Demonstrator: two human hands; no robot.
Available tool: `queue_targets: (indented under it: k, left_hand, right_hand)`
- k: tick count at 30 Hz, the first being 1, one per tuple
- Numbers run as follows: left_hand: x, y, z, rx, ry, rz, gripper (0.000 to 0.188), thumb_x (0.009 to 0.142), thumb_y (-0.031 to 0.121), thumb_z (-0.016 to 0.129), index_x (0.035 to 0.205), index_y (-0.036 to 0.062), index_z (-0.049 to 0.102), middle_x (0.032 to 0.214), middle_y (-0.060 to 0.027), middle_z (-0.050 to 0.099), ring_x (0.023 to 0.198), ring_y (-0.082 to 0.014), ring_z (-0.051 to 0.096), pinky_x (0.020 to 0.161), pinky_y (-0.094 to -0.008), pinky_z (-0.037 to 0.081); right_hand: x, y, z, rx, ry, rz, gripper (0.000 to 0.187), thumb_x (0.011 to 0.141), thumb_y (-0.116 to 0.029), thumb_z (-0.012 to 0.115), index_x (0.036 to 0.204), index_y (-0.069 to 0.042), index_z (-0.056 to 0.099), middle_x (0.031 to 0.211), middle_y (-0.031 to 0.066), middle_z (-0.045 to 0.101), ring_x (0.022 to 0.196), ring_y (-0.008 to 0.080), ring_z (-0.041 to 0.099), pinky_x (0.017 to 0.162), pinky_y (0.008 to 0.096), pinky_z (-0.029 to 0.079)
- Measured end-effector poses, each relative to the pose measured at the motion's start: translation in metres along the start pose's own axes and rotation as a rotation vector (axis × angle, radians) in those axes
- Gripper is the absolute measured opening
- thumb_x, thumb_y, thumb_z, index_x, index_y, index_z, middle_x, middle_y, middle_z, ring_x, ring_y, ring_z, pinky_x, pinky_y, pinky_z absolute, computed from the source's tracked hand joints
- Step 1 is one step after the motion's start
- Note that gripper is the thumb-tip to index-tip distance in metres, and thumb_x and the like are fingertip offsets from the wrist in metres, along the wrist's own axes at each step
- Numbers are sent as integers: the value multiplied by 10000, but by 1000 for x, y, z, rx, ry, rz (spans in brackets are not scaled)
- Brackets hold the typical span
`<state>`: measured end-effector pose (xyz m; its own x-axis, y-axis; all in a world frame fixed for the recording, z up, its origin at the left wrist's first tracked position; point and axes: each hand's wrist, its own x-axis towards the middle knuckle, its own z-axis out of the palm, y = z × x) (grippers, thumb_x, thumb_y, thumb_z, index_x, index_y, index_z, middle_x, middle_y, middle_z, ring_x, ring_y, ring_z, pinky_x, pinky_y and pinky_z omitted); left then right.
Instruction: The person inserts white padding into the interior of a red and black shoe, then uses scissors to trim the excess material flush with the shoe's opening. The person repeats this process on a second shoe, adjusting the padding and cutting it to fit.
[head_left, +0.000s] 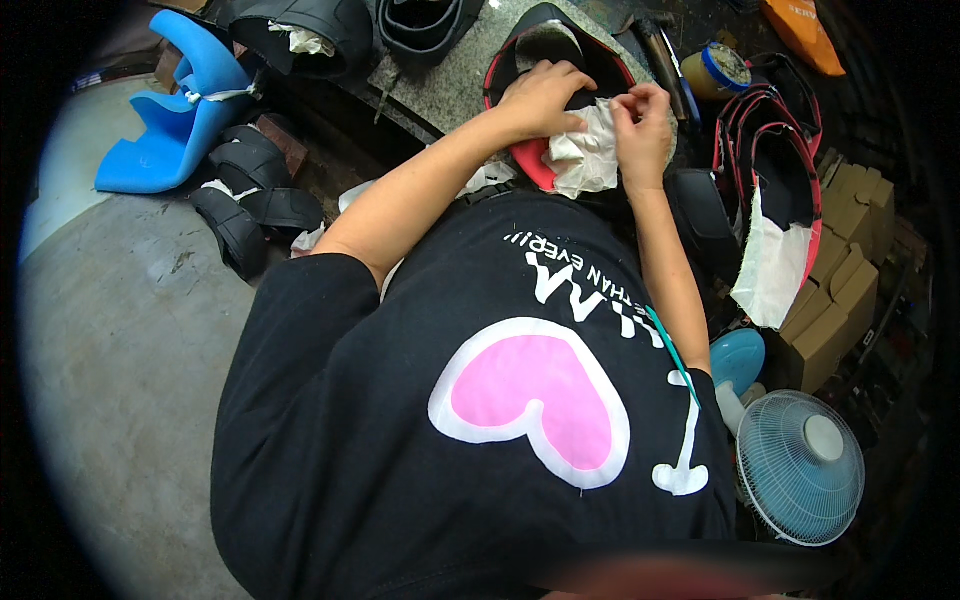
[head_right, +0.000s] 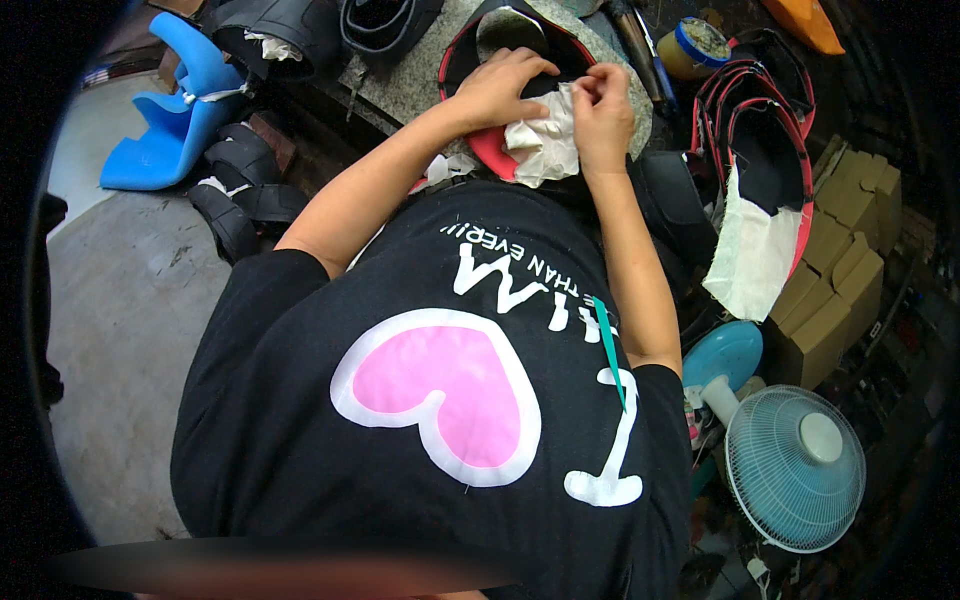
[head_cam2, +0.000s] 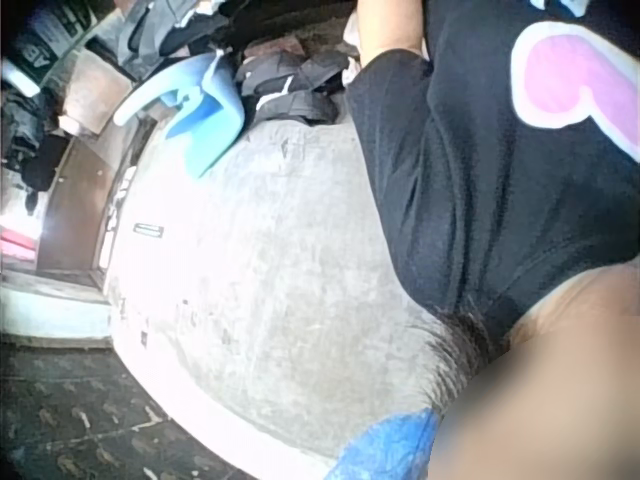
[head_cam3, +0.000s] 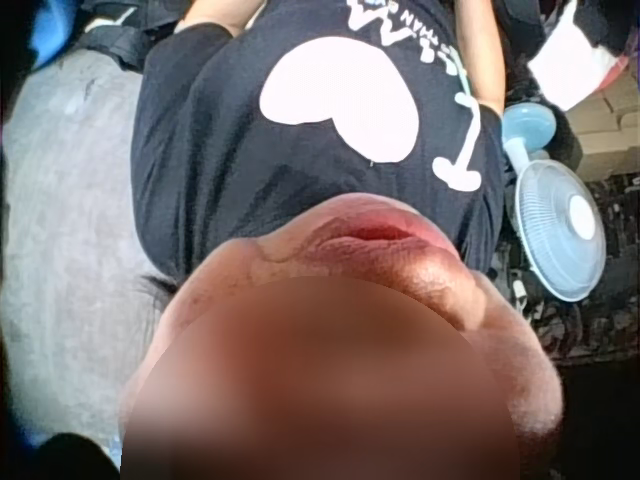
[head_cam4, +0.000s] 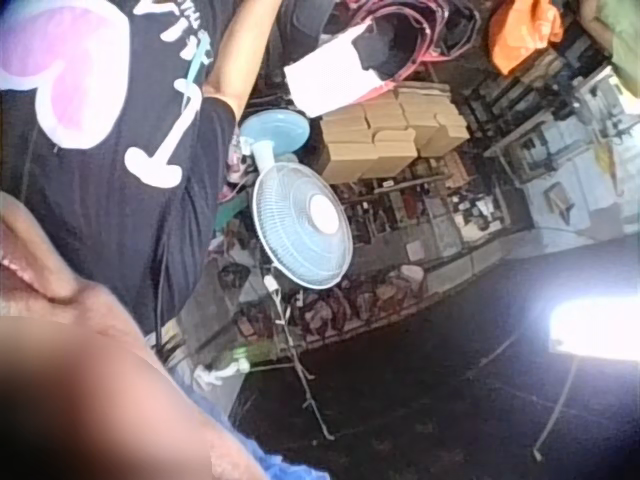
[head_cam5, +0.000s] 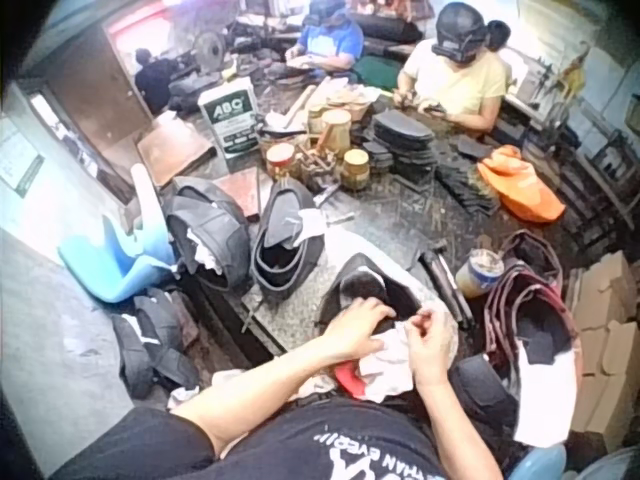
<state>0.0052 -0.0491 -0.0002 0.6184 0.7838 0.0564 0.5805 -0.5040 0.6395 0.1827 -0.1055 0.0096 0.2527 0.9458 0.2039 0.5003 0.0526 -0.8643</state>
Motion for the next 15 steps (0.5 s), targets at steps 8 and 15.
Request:
queue_targets:
  k: [8,15]
  left_hand:
    - [18,12,7,-126,91,-301,252,788,352,677,840,109,719,1075,-115,628,1081,-337,570,947,-425,457]
    - [16,1,3,-90,64,-123,226,788,288,712,865,75,725,962,-105,662,910,-297,654,817,-405,515]
  right_hand:
    - [-10,4,-5,221,-163,53,218,876,-29,515,1085,-44,454,783,88,732,778,202,710,748,307,532]
    - [-7,0,-4,86,-104,51,297,830,-39,595,1100,-62,473,846,76,714,755,213,700,723,340,528]
